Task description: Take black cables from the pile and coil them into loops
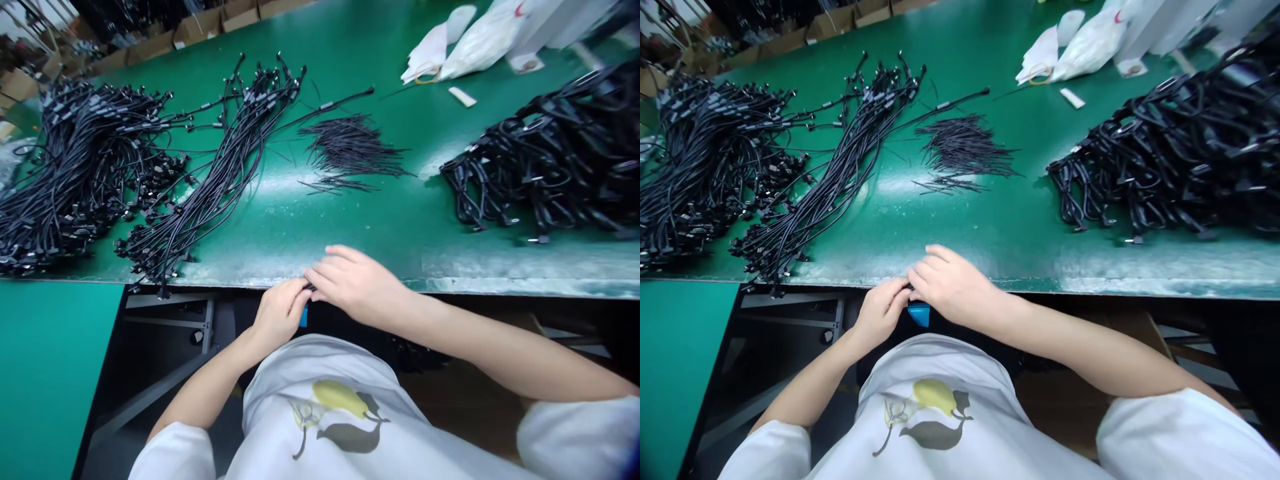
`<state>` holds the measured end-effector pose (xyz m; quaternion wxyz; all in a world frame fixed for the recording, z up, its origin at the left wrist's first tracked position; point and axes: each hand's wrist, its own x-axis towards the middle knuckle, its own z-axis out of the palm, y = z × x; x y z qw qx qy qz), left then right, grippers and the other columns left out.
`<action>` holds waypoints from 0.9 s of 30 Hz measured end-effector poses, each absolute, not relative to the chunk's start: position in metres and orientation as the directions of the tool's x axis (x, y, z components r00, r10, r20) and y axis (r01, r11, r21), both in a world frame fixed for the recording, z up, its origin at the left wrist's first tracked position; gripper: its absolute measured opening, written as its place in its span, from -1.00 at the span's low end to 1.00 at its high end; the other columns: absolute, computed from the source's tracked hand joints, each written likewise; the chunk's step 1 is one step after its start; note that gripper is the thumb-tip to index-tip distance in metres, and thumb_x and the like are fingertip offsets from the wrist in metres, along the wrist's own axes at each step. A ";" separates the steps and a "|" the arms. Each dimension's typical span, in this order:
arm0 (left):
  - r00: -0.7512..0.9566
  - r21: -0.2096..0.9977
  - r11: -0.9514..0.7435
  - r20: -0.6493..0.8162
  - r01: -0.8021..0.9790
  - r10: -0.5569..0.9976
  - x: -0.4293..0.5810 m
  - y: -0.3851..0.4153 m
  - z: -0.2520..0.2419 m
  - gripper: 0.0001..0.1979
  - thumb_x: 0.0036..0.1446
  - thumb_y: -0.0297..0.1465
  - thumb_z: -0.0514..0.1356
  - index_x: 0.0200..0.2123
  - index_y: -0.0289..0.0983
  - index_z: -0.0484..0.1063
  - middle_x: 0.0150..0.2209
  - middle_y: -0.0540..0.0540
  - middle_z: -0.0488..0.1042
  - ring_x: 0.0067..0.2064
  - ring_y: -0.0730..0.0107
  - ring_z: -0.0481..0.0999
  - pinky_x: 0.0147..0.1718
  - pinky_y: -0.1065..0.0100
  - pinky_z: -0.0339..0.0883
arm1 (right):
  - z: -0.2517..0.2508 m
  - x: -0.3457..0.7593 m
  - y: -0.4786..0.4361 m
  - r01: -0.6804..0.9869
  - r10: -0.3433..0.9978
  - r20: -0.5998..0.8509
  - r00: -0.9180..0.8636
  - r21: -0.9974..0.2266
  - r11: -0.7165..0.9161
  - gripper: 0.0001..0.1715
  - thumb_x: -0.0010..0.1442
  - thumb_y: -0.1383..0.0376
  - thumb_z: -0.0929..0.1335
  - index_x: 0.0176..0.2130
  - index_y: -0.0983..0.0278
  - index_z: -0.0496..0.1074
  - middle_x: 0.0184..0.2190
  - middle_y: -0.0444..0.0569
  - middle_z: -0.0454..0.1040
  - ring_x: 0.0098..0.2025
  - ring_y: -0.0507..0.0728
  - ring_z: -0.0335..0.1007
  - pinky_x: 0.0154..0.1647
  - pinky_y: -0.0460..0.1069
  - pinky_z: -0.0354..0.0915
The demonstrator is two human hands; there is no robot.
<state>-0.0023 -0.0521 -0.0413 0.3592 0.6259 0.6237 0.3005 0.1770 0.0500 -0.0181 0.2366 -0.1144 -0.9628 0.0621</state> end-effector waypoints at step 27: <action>0.472 0.116 -0.475 0.053 0.873 0.880 -0.003 -0.038 -0.044 -0.73 0.29 -0.54 -0.10 -0.06 -0.35 0.33 -0.36 -0.13 0.43 -0.36 0.24 0.41 -0.38 0.24 0.30 | -0.004 0.176 0.078 0.354 0.316 -0.174 -0.933 -0.607 0.712 -0.55 0.33 0.05 0.27 -0.36 0.30 0.53 -0.45 -0.04 0.56 -0.43 0.06 0.43 -0.43 -0.09 0.10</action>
